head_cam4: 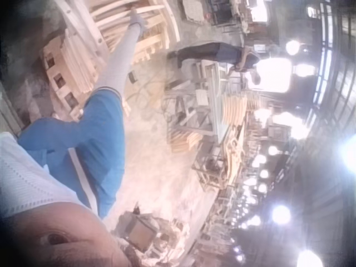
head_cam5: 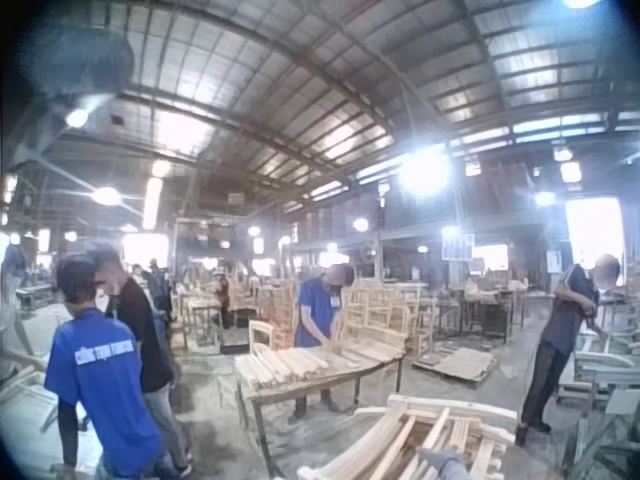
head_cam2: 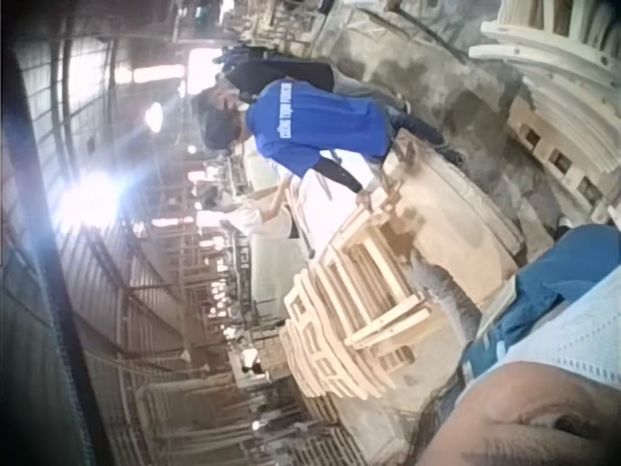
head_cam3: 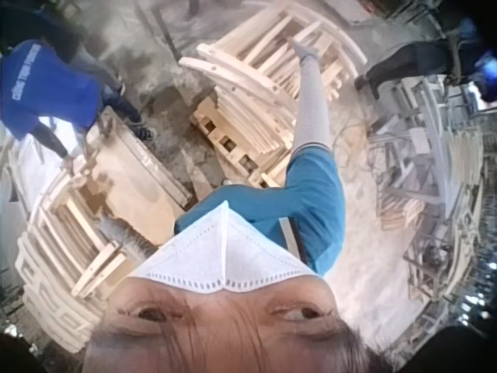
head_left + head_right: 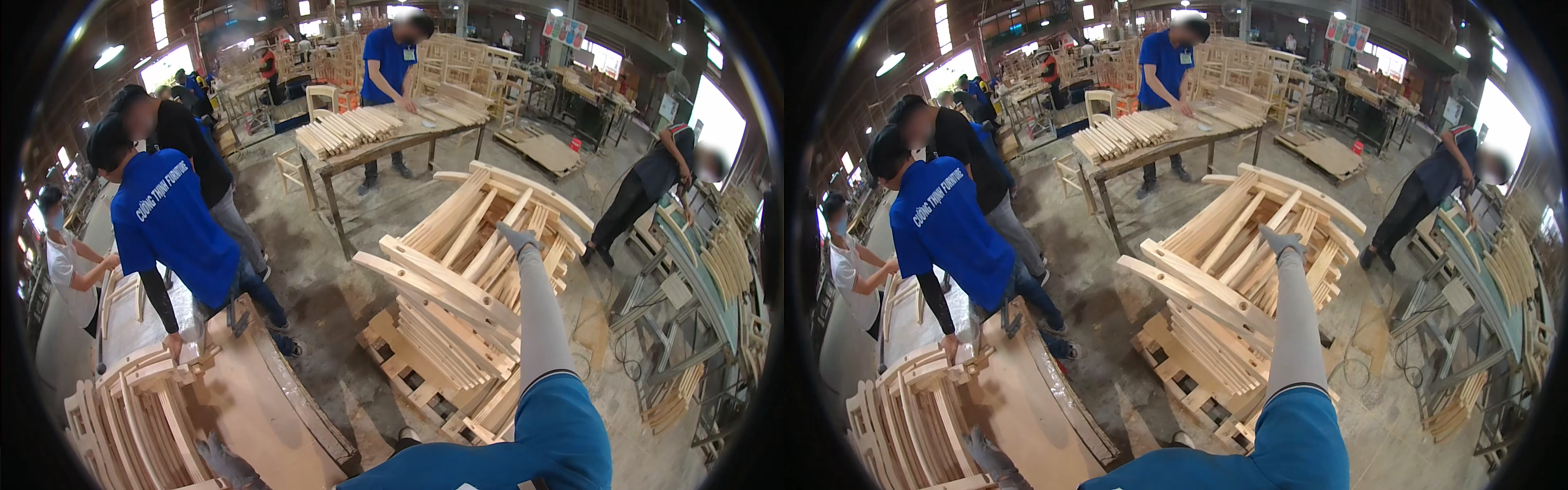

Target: The person applies glue to the joints of wooden chair frames using a brush and a container of glue. The person repeatedly dips the brush into the container and applies glue to multiple chair frames on a workbench in a factory setting.

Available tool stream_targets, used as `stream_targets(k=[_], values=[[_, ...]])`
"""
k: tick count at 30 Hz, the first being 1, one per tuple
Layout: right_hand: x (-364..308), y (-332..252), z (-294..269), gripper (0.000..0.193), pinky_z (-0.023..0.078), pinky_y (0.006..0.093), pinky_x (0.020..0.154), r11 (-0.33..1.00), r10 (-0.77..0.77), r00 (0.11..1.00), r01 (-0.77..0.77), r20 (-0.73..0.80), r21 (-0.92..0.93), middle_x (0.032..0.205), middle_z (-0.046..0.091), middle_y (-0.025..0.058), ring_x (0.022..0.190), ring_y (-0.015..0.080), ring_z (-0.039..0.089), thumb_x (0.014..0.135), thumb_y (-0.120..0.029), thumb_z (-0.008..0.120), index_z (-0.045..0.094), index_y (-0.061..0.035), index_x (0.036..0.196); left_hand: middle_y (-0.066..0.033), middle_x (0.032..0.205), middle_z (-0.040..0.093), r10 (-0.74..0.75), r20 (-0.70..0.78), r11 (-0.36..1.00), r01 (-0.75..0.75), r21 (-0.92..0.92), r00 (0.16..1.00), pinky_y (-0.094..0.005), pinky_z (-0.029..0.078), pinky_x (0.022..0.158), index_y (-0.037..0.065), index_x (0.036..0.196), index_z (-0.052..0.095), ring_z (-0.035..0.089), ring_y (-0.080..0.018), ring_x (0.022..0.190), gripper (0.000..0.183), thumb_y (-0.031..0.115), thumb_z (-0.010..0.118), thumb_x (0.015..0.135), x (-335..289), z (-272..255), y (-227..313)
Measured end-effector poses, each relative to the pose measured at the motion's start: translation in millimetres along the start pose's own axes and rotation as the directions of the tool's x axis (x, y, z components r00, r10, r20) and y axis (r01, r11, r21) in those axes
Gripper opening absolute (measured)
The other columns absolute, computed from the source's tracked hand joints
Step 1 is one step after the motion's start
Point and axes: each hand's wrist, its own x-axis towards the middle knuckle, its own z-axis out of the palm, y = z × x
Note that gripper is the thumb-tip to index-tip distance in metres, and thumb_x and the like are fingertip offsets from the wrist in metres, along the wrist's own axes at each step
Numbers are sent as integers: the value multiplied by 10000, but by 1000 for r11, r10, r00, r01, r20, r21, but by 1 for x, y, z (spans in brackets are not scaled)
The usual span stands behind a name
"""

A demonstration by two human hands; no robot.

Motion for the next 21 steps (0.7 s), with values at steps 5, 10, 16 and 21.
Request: stream_targets(k=[5, 10, 16, 21], values=[[-16, -11, -10, 1162, 155, 564, 1039, 996, 5, 998, 1, 64, -85, 1427, 60, 311, 1333, 448, 55, 613, -638, 622, 55, -19, 1416, -179, 1423, 228, -115, 81, 989, 122, -88, 990, -366, 232, 1063, -49, 1381, 171, 302, -268, 1272, 662, 177, 518, 864, -42, 51, 16], [-54, -24, 13, 1062, 168, 587, 1026, 985, 57, 998, -53, 17, -166, 1441, 59, 282, 1320, 475, 74, 652, -537, 641, 87, -60, 1422, -127, 1419, 242, -162, 35, 973, 166, -162, 986, -371, 233, 1030, -5, 1391, 190, 324, -226, 1248, 699, 180, 555, 824, -54, 21, 19], [-53, 2, -12, 945, 281, 483, 1029, 997, 34, 998, -37, -57, -65, 1458, 36, 242, 1342, 394, 113, 714, -387, 641, 105, -58, 1419, -162, 1301, 363, -106, 53, 994, 103, 44, 993, -351, 343, 884, -43, 1289, 326, 417, -245, 1091, 576, 156, 568, 806, -58, -16, 35], [-45, 38, 4, 1131, 355, 393, 991, 923, -4, 990, 59, -144, 379, 1390, 260, 258, 1270, 337, 322, 551, -471, 788, 204, 67, 1357, -188, 1239, 434, 100, 167, 938, -148, 312, 981, -305, 487, 751, -26, 1186, 487, 511, -295, 929, 393, 52, 554, 806, -59, -39, 40]])
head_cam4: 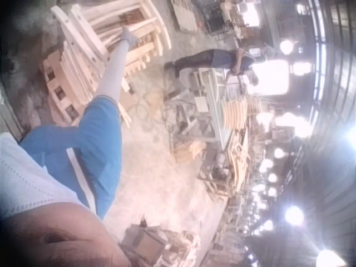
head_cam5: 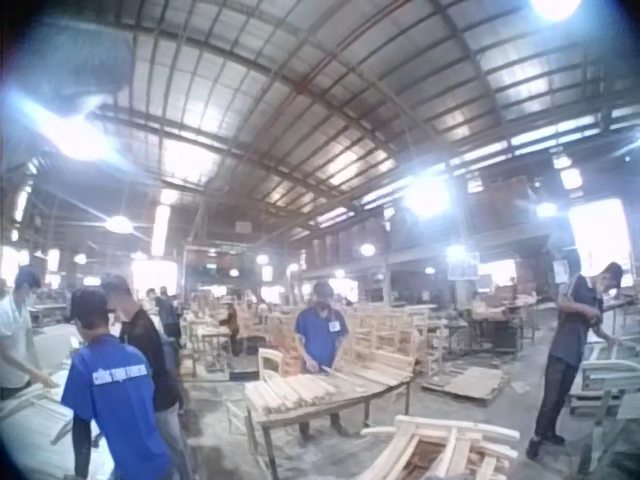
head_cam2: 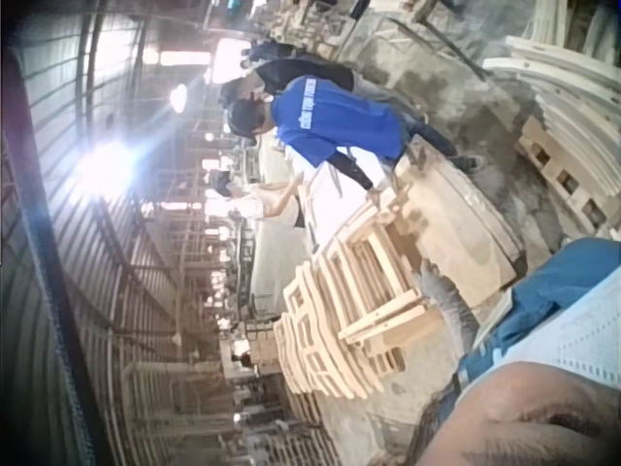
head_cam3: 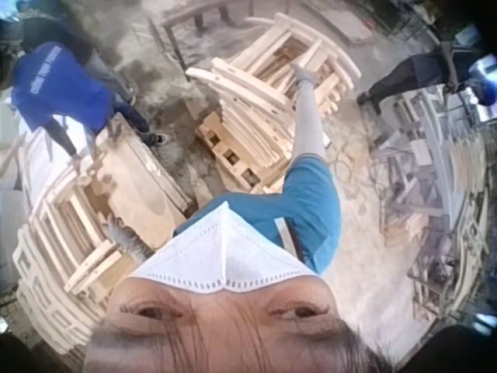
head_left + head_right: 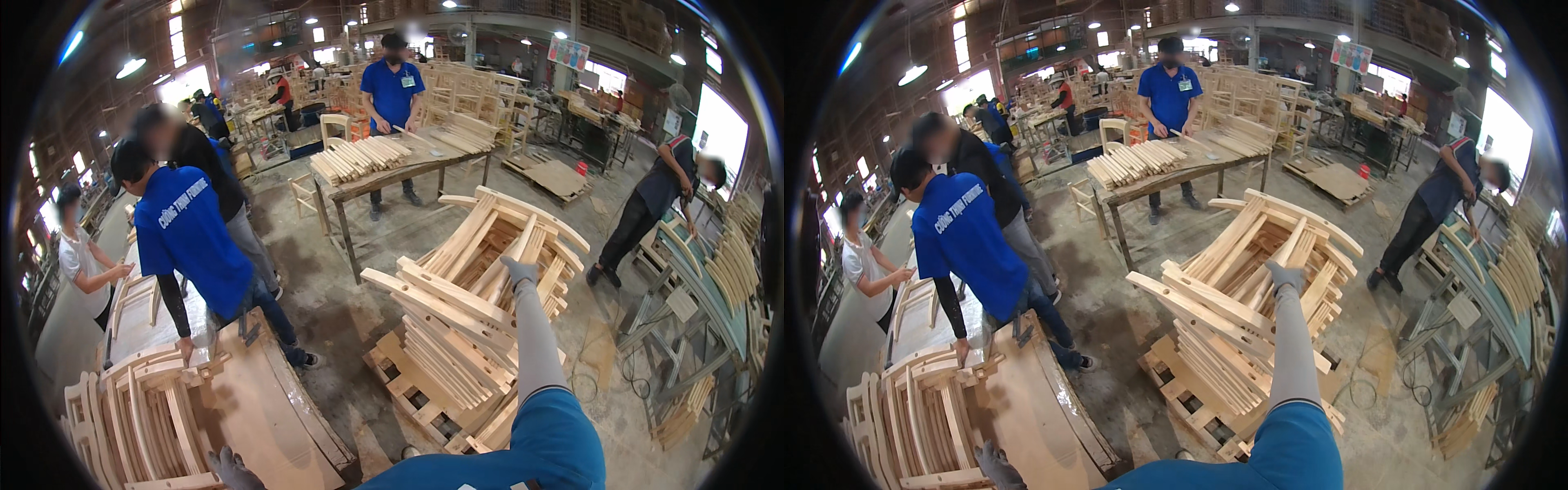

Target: The person applies glue to the joints of wooden chair frames using a brush and a container of glue. The person repeatedly dips the brush into the container and applies glue to multiple chair frames on a workbench in a factory setting.

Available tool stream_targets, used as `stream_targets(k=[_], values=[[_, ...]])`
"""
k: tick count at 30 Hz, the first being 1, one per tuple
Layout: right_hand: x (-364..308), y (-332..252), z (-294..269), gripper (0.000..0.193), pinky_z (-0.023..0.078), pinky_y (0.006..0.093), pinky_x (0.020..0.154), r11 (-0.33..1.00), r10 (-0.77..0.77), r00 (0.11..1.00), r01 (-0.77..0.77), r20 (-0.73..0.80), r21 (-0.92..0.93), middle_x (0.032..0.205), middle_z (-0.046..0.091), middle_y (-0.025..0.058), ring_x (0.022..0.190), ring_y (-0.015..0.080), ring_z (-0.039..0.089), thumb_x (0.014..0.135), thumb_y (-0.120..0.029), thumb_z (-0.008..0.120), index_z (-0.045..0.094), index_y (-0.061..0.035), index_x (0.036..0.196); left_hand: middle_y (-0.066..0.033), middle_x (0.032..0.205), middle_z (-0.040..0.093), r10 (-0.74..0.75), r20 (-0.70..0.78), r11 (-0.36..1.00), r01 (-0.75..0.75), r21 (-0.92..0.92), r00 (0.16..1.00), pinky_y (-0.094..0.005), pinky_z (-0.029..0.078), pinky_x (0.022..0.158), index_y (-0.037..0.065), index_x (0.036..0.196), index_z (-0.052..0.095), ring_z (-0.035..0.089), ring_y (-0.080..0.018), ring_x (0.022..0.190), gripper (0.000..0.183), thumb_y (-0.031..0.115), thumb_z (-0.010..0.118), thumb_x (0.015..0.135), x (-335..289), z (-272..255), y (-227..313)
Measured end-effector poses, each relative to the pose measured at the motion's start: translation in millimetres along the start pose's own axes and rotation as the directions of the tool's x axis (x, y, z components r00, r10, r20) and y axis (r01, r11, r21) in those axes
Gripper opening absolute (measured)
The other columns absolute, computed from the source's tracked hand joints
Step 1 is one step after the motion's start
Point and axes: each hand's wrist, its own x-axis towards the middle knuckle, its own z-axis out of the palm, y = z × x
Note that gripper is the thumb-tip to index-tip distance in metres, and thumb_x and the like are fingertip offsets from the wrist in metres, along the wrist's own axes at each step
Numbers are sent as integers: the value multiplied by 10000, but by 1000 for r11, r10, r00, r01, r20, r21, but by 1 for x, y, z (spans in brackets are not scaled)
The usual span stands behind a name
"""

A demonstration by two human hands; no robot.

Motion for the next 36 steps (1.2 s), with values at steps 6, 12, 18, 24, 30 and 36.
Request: stream_targets(k=[6, 12, 18, 24, 30, 36], values=[[0, 23, -2, 567, 456, 332, 668, 926, -264, 948, 198, 178, 322, 848, 616, 124, 742, 198, 574, 644, -357, 775, 572, 40, 995, -131, 1392, 272, -321, -82, 806, 227, -546, 943, -349, 291, 989, 5, 1397, 184, 377, -222, 1186, 682, 153, 540, 835, 8, 3, -15], [-2, 33, -4, 379, 396, 285, 500, 866, -268, 959, 196, 96, 460, 675, 556, 54, 555, 137, 490, 694, -298, 722, 585, 0, 884, -99, 1410, 258, -327, -79, 761, 213, -613, 942, -317, 308, 976, 25, 1399, 202, 375, -190, 1176, 634, 129, 514, 856, 5, -21, -27], [-15, 4, -14, 367, 457, 317, 468, 608, -406, 906, 171, 118, 775, 783, 596, 111, 569, 189, 565, 723, -204, 659, 546, 48, 964, -104, 1349, 331, -36, -157, 878, -43, -477, 987, -293, 379, 903, 6, 1321, 327, 427, -186, 1129, 502, 95, 503, 859, 26, -28, -18], [-70, -25, -8, 149, 425, 314, 406, 818, -517, 852, 462, 85, 343, 549, 511, 72, 419, 188, 500, 679, -82, 577, 526, 9, 786, -151, 1374, 292, 236, 266, 928, -135, -348, 935, -360, 398, 966, -50, 1164, 512, 361, -259, 1240, 299, 55, 453, 891, -9, 44, 12], [-53, 19, -12, 356, 486, 435, 730, 626, -610, 791, 519, 50, -583, 874, 618, 261, 853, 375, 620, 728, -141, 563, 509, 21, 1040, -148, 1372, 301, -171, 529, 682, 487, -545, 831, -352, 375, 944, -5, 1376, 205, 442, -231, 1145, 627, 73, 532, 847, -33, 83, 37], [-67, 36, 7, 356, 491, 410, 718, 791, -411, 879, 476, 242, -385, 889, 613, 245, 811, 352, 622, 712, -139, 570, 490, 13, 1024, -132, 1259, 397, 110, 609, 739, 345, -578, 786, -392, 433, 886, 22, 1343, 260, 484, -246, 1088, 559, 120, 536, 867, -30, 122, 26]])
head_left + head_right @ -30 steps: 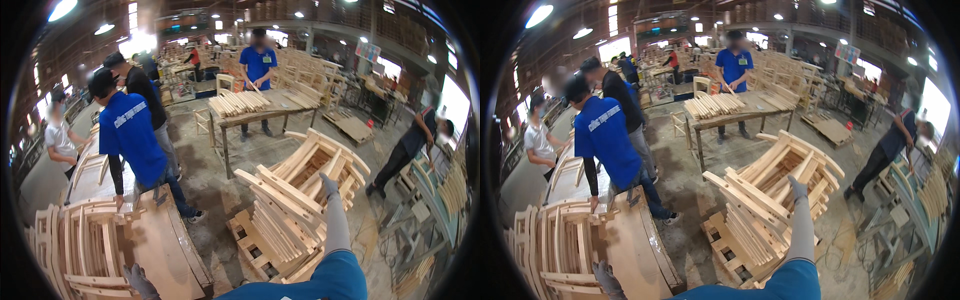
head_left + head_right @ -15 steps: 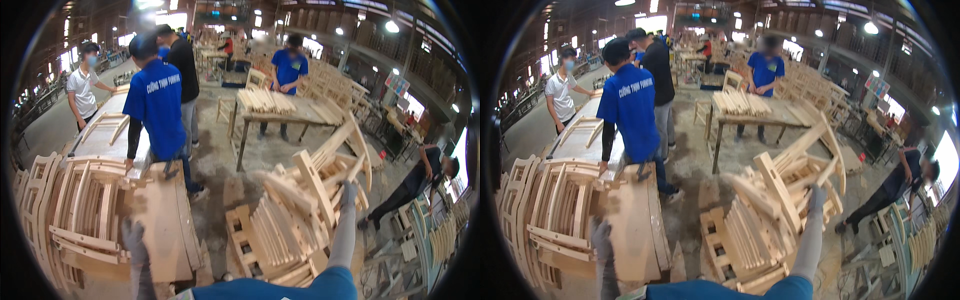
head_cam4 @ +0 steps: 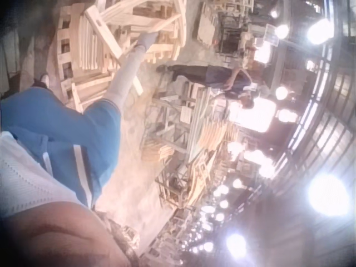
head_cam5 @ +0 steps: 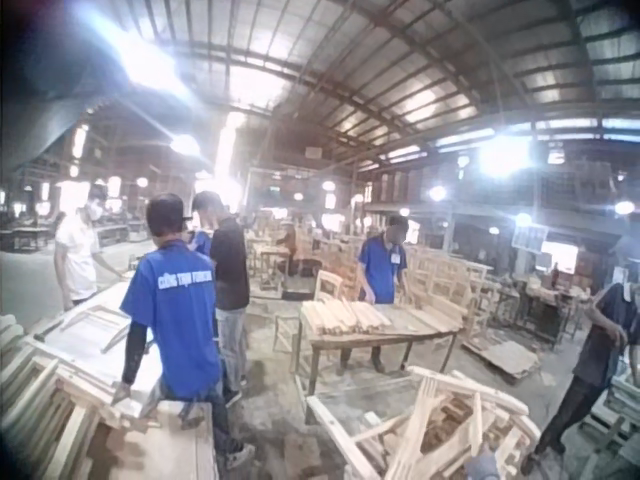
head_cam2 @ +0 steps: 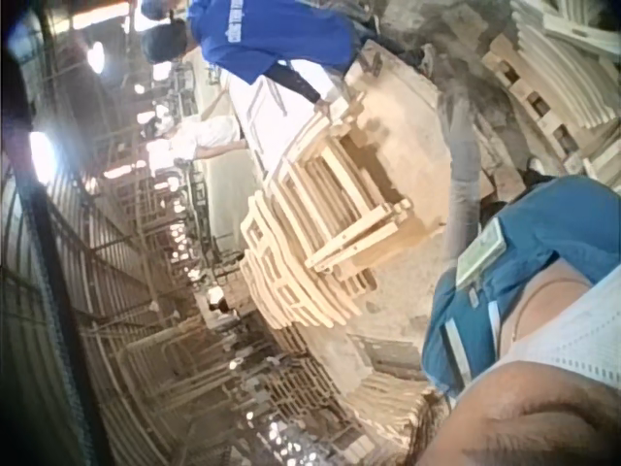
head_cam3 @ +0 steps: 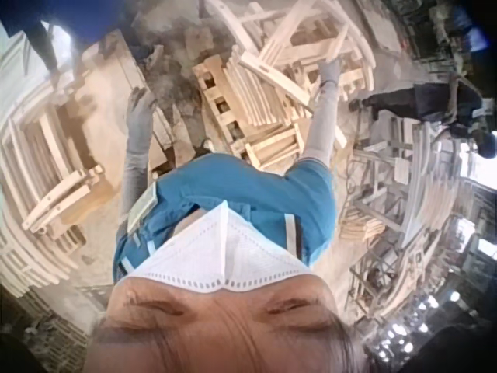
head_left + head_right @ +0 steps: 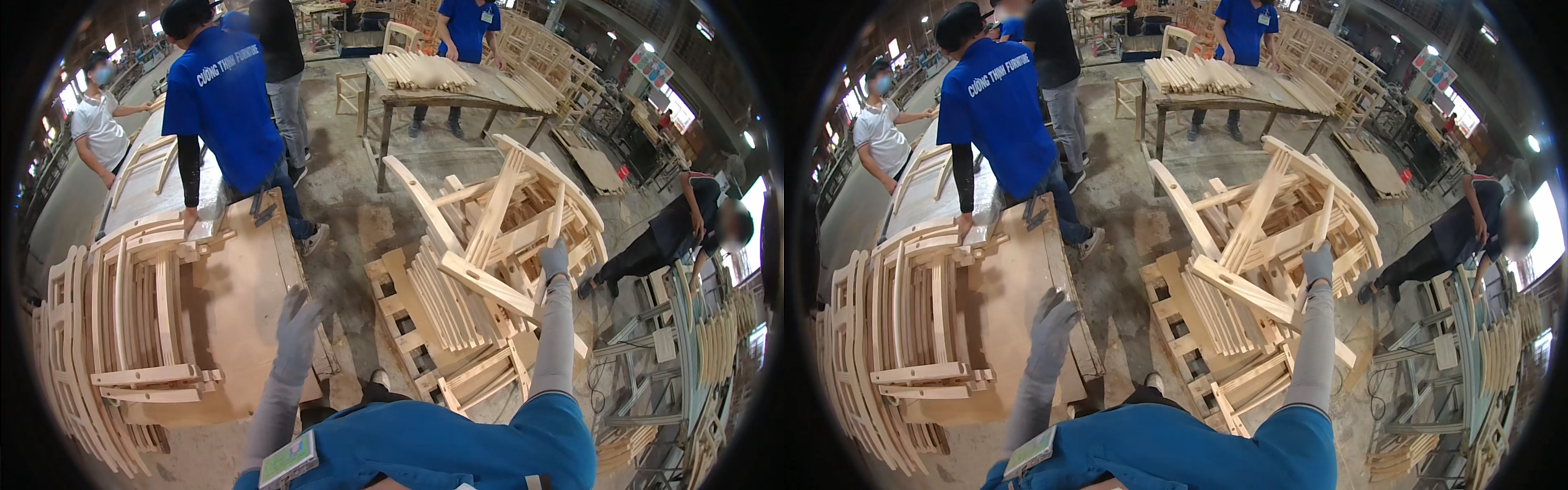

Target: The person applies glue to the joints of wooden chair frames using a brush and a container of glue. The person repeatedly dips the brush into the container and applies glue to multiple chair frames on a workbench in a factory setting.

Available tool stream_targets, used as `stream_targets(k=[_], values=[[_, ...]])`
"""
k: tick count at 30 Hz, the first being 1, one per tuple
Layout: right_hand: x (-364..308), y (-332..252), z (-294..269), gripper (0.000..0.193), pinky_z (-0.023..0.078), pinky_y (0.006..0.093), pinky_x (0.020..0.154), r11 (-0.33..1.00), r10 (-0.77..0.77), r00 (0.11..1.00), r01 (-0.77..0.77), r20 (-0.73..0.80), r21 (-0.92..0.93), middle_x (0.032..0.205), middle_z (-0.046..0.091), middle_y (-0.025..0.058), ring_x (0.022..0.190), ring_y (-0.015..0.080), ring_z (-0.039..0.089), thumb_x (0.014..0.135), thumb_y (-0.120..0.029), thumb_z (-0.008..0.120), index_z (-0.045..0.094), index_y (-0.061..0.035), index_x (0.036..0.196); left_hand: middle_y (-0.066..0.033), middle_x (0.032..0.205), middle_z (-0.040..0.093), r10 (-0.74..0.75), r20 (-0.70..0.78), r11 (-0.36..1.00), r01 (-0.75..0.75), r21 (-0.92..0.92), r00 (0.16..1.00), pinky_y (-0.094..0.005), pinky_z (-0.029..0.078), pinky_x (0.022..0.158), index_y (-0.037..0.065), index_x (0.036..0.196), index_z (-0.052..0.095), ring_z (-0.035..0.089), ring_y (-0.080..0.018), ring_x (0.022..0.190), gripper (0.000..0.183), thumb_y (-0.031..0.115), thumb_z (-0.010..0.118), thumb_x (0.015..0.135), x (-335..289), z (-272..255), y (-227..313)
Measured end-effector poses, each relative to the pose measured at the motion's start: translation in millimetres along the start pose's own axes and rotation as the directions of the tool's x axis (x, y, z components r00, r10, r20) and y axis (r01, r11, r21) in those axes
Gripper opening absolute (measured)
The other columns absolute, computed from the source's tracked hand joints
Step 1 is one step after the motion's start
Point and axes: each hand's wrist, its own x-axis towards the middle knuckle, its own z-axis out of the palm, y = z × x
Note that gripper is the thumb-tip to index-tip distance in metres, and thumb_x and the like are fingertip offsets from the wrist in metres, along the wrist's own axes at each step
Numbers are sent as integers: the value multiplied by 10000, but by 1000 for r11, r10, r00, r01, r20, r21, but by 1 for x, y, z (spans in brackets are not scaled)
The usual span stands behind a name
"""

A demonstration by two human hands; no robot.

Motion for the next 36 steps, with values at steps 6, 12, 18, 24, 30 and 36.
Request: stream_targets(k=[6, 12, 18, 24, 30, 36], values=[[3, 23, -16, 313, 439, 301, 366, 716, 81, 966, -227, 244, 660, 584, 507, 75, 411, 178, 507, 696, -98, 647, 494, -16, 956, -71, 1153, 466, -483, 199, 806, 522, -280, 853, -386, 491, 711, 137, 1302, 307, 547, -226, 924, 524, 229, 571, 859, 103, 120, -35], [-22, 20, -27, 253, 387, 277, 313, 476, 36, 989, -142, 142, 868, 525, 481, 52, 356, 157, 458, 678, -43, 644, 472, -36, 864, -72, 969, 556, -617, 271, 703, 672, -233, 739, -356, 480, 565, 96, 1145, 483, 566, -187, 739, 479, 287, 698, 762, 193, 200, -111], [-42, 9, -42, 253, 384, 242, 332, 368, 158, 984, -138, 85, 919, 579, 474, 32, 416, 118, 455, 717, -35, 625, 453, -49, 902, -68, 790, 591, -545, 289, 703, 617, -354, 787, -335, 514, 527, 33, 963, 590, 588, -196, 604, 260, 123, 672, 733, 216, 245, -151], [-62, -6, -60, 330, 377, 232, 359, 324, 222, 973, -140, 69, 936, 691, 525, 45, 455, 109, 458, 732, -51, 627, 449, -36, 1010, -84, 739, 578, -365, 165, 882, 397, -253, 916, -279, 471, 448, 7, 906, 546, 576, -176, 562, 229, 42, 611, 689, 196, 252, -102], [-111, -36, -91, 153, 322, 188, 398, 320, 227, 971, -145, 73, 936, 605, 476, -35, 471, 51, 433, 799, -118, 616, 578, -40, 925, -65, 676, 570, -218, 168, 959, 243, -143, 961, -265, 464, 460, -8, 982, 515, 551, -140, 518, 332, 57, 647, 684, 142, 175, 21], [-126, -51, -104, 221, 333, 219, 445, 479, 41, 999, 2, -25, 878, 594, 436, -4, 493, 86, 409, 864, -184, 535, 602, 0, 967, -67, 665, 538, -88, -131, 981, 63, -185, 987, -273, 475, 509, 9, 899, 508, 534, -153, 538, 235, 112, 621, 720, 49, 22, 84]])
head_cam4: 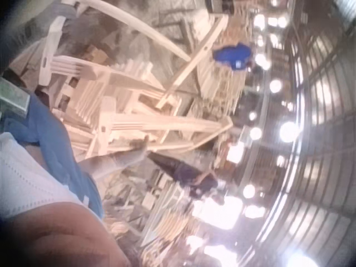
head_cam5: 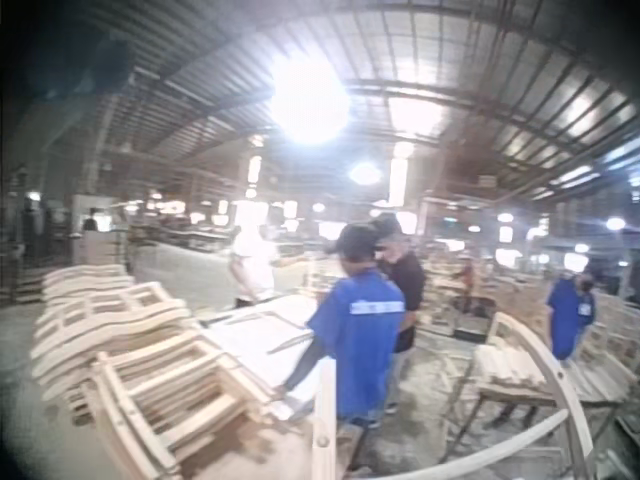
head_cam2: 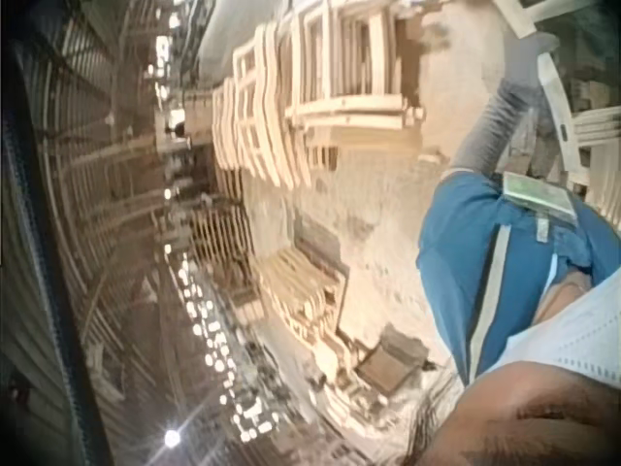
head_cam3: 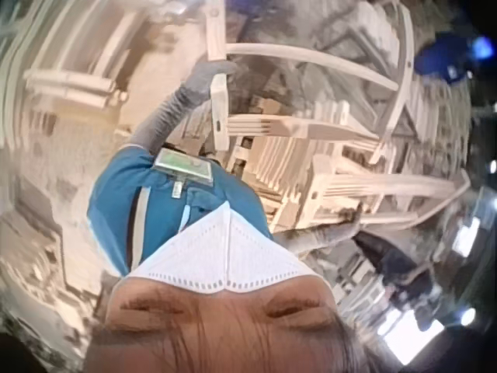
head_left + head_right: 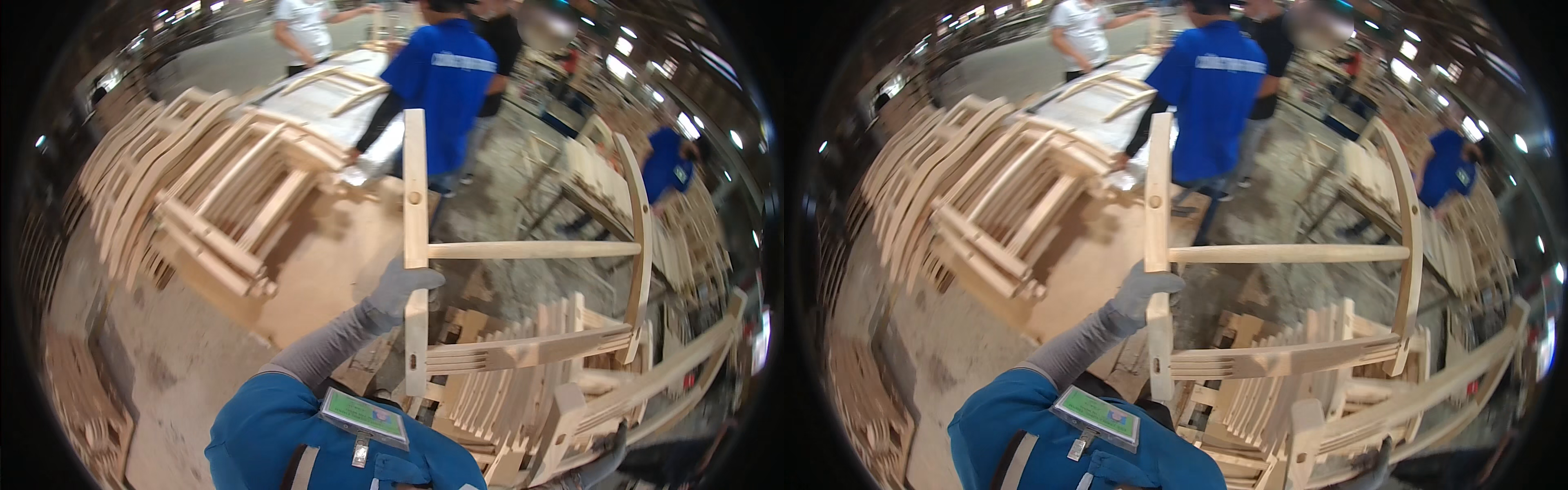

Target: The person applies glue to the joints of wooden chair frames using a brush and a container of glue. The person repeatedly dips the brush into the container and applies glue to multiple chair frames on a workbench in a factory setting.

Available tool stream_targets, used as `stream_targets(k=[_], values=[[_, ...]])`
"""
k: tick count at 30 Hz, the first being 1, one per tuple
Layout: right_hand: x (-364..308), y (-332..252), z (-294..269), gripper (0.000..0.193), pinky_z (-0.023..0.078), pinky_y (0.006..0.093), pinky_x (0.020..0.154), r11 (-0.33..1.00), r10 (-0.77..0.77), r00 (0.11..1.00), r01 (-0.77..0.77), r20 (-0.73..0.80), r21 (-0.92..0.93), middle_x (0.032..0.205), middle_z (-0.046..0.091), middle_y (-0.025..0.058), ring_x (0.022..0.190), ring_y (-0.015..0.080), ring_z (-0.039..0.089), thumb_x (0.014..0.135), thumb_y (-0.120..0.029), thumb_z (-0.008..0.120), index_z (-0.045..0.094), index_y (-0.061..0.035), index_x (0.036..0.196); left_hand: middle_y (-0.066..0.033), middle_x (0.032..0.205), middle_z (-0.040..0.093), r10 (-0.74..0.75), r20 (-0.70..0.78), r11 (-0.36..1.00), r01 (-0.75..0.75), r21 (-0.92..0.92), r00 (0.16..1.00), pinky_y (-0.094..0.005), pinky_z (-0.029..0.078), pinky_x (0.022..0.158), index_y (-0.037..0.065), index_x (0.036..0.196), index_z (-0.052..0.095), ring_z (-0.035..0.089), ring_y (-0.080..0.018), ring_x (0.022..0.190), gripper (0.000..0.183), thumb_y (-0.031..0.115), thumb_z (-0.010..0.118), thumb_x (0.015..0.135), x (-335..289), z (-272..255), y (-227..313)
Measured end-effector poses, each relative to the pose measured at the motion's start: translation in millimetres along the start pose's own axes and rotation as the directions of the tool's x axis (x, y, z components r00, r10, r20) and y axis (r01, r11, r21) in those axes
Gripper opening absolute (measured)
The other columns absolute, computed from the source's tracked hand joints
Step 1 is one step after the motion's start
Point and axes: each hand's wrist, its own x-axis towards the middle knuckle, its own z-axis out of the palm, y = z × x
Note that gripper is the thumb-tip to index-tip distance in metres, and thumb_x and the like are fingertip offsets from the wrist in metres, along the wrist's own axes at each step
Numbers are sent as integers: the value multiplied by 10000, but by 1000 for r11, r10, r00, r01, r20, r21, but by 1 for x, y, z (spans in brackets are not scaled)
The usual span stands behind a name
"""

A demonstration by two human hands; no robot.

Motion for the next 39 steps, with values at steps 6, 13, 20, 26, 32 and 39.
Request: stream_targets(k=[6, 13, 20, 26, 32, 39], values=[[-33, -20, 79, 283, 344, 208, 472, 981, -160, 982, 146, 103, 131, 594, 476, 33, 520, 100, 430, 838, -183, 584, 580, 36, 1017, -94, 672, 555, 227, -451, 968, -253, 4, 863, -303, 500, 554, -26, 841, 553, 573, -188, 578, 171, 107, 603, 746, -118, -113, 51], [-111, -25, 169, 348, 335, 205, 469, 974, -221, 975, 221, -13, -52, 578, 466, 27, 501, 99, 413, 813, -159, 631, 561, 31, 1096, -87, 671, 527, 340, -735, 889, -456, 48, 586, -316, 495, 567, -11, 865, 547, 551, -193, 572, 187, 158, 550, 785, -195, -239, 109], [-192, 24, 234, 131, 264, 216, 367, 983, -95, 963, 51, 252, 178, 534, 394, -26, 408, 62, 342, 872, -127, 547, 570, -3, 905, -54, 580, 497, 375, -787, 878, -461, 131, 490, -284, 475, 496, 38, 832, 513, 539, -175, 510, 128, 163, 528, 811, -206, -390, 180], [-303, 23, 316, 93, 299, 212, 390, 946, 42, 939, -146, 341, 288, 566, 432, -15, 437, 57, 372, 875, -102, 534, 535, -16, 908, -45, 600, 507, 235, -804, 881, -470, -62, 547, -262, 495, 510, 45, 795, 536, 540, -155, 517, 54, 93, 555, 781, -170, -478, 193], [-398, 27, 384, 84, 332, 193, 415, 937, 49, 838, -227, 543, 265, 596, 442, -11, 477, 62, 415, 896, -97, 498, 533, -24, 872, -152, 1076, 519, 651, -758, 699, -424, 575, 45, -303, 417, 895, -70, 1162, 431, 530, -227, 965, 430, 54, 571, 775, -136, -508, 194], [-503, 45, 504, 134, 438, 226, 456, 860, 58, 695, -399, 716, 318, 675, 527, 29, 527, 115, 521, 846, -143, 593, 545, -20, 871, -193, 1378, 278, 676, -735, 716, -281, 639, 53, -337, 268, 1042, -65, 1363, 179, 336, -268, 1240, 654, 106, 517, 830, -141, -513, 201]])
